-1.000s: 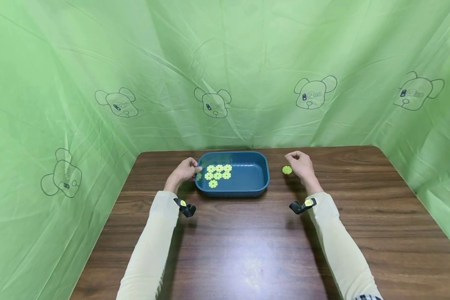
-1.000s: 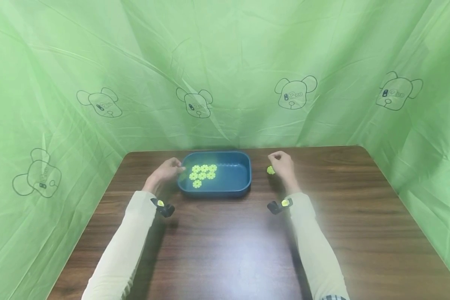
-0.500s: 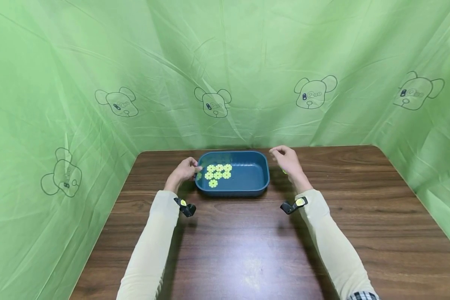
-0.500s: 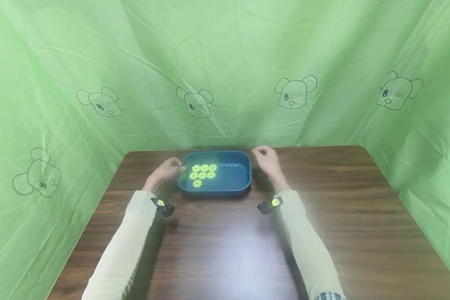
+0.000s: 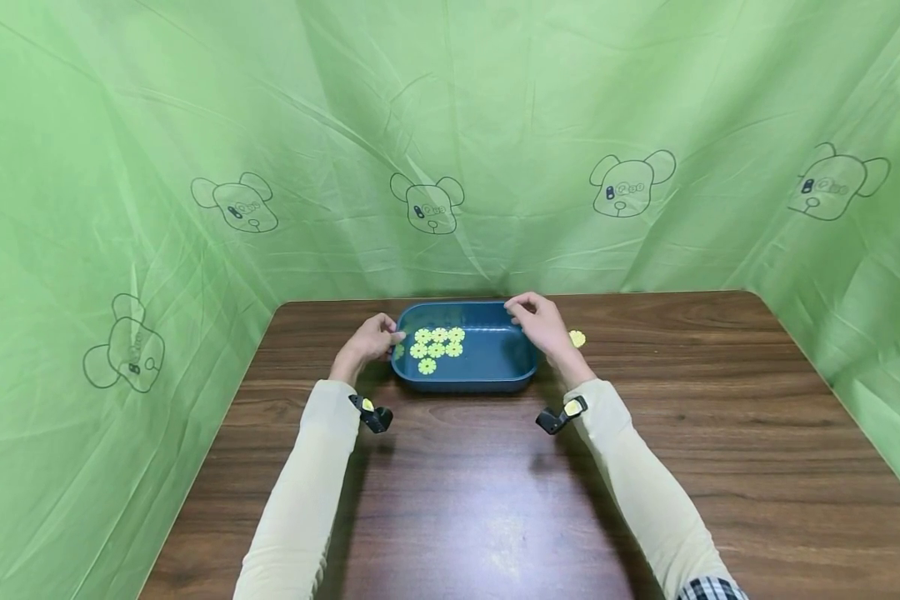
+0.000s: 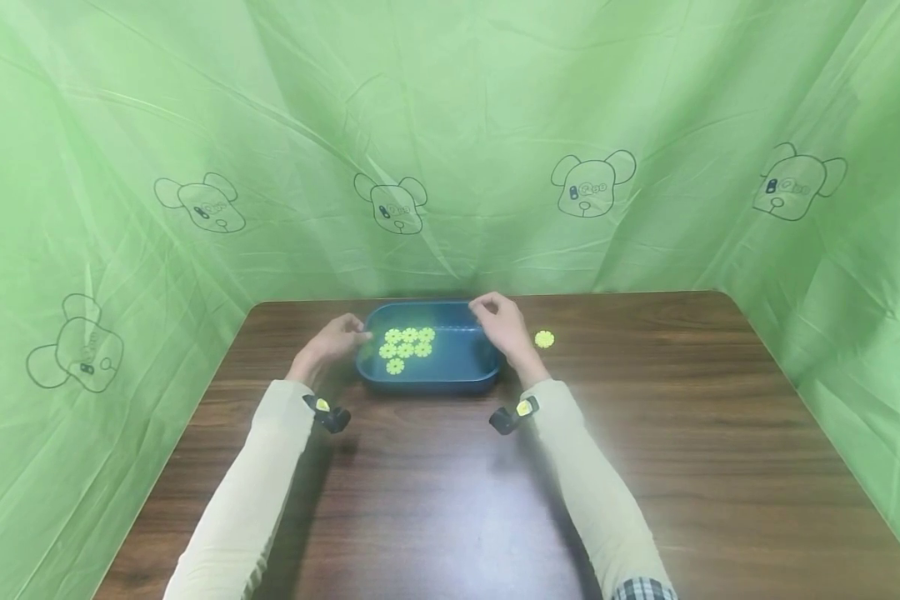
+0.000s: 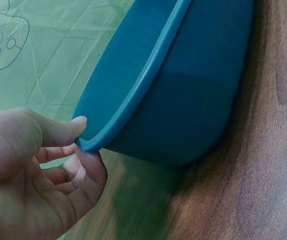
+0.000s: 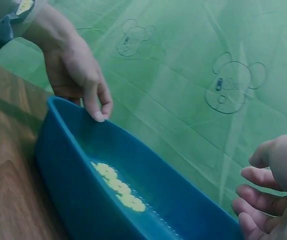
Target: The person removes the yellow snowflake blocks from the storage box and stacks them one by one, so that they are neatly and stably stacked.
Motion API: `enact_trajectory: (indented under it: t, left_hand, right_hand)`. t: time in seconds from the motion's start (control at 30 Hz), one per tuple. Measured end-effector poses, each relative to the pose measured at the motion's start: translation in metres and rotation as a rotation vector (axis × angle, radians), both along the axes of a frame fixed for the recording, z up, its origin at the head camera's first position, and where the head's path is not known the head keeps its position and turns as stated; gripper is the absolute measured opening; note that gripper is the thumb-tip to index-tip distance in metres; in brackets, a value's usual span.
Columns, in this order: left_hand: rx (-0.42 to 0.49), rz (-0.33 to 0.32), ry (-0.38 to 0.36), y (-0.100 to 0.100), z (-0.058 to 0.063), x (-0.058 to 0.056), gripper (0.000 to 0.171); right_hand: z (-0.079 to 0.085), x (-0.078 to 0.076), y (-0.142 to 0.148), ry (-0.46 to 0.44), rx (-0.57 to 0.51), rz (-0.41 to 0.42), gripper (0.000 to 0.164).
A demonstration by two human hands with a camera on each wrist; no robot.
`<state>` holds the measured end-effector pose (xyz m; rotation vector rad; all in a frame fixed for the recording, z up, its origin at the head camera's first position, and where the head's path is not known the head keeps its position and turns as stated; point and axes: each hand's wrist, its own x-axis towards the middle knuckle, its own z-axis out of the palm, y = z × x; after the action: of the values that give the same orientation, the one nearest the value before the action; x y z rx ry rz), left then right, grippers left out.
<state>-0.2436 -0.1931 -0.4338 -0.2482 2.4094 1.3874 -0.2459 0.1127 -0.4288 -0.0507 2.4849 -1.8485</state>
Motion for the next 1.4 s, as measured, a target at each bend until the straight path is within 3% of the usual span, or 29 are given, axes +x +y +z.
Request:
enact_trajectory:
  t: [0.3,0.5,0.93,1.4]
  left_hand:
    - [-0.012,0.001,-0.001,0.001,0.001,0.001,0.018]
    - [-0.011,0.002,-0.006,0.000,0.001,0.001,0.019]
    - [0.000,0.003,0.011,-0.001,-0.001,0.002,0.019]
    - [-0.006,0.002,0.001,0.000,-0.002,0.000,0.019]
  right_hand:
    - [-0.013,0.004,-0.021,0.027,0.037,0.097,0.022]
    - [-0.018,0.005,-0.035,-0.001,0.082,0.170,0.023]
    - [-0.031,0.002,-0.068,0.006,0.203,0.259,0.018]
    - [-0.041,-0.005,-0.093,0.104,0.385,0.350,0.013]
